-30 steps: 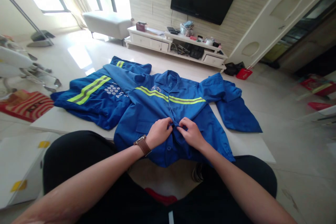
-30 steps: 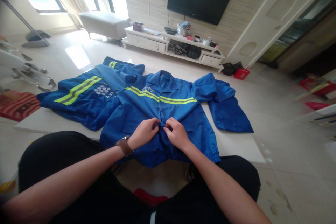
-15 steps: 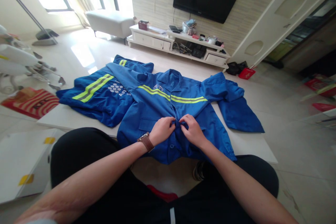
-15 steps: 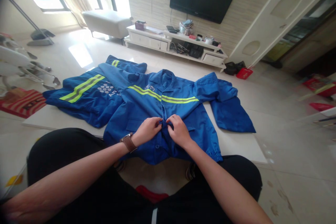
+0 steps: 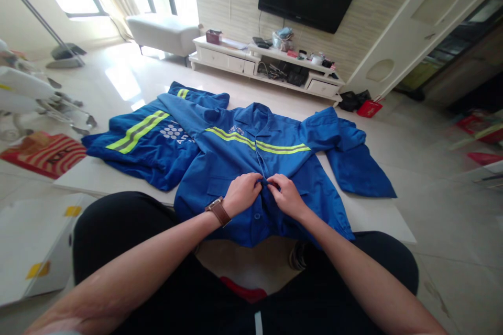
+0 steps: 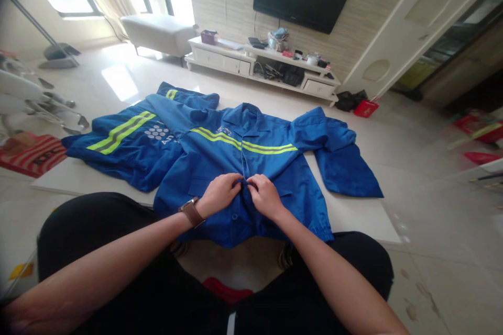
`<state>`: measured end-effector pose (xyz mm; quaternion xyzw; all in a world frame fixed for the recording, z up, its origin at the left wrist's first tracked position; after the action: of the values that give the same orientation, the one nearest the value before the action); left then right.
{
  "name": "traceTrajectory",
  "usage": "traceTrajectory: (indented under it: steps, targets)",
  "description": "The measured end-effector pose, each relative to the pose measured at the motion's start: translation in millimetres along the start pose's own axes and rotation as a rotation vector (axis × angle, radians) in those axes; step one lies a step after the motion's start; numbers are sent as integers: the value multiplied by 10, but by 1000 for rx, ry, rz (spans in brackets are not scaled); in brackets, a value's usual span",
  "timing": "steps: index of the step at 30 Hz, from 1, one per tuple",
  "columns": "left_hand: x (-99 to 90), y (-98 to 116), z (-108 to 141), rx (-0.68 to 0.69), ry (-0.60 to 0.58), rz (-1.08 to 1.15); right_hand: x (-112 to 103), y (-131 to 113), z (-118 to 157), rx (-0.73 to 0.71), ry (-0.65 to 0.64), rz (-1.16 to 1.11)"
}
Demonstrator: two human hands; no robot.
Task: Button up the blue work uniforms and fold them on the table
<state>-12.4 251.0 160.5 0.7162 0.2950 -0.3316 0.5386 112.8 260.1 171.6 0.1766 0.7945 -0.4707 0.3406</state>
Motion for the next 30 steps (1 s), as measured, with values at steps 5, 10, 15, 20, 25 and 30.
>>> traceTrajectory:
  steps: [5, 10, 15, 20, 25, 30]
  targets:
    - [-2, 41, -45, 27, -24, 59, -54, -4, -31, -22, 18, 156]
    - [7, 75, -27, 76, -25, 71, -42, 61, -23, 11, 60, 219]
    - [19, 107, -12, 105, -34, 49, -32, 118, -8, 62, 98, 218]
    - [20, 133, -23, 135, -48, 29, -52, 80, -1, 56, 104, 276]
    - [27, 75, -12, 76, -55, 5, -25, 29, -22, 27, 75, 171]
    - [49, 17, 6, 21, -80, 1, 58, -14, 11, 8, 30, 89]
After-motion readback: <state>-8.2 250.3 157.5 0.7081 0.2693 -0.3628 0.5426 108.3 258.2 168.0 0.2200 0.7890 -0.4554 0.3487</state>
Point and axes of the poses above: each hand's wrist, its own z-axis away from the middle knuckle, its own x-axis out of the palm, y = z × x, the point moved 9 cm from there along -z, towards the middle knuckle, and after that the axes turned 6 degrees about y, right-handed, at the moved point
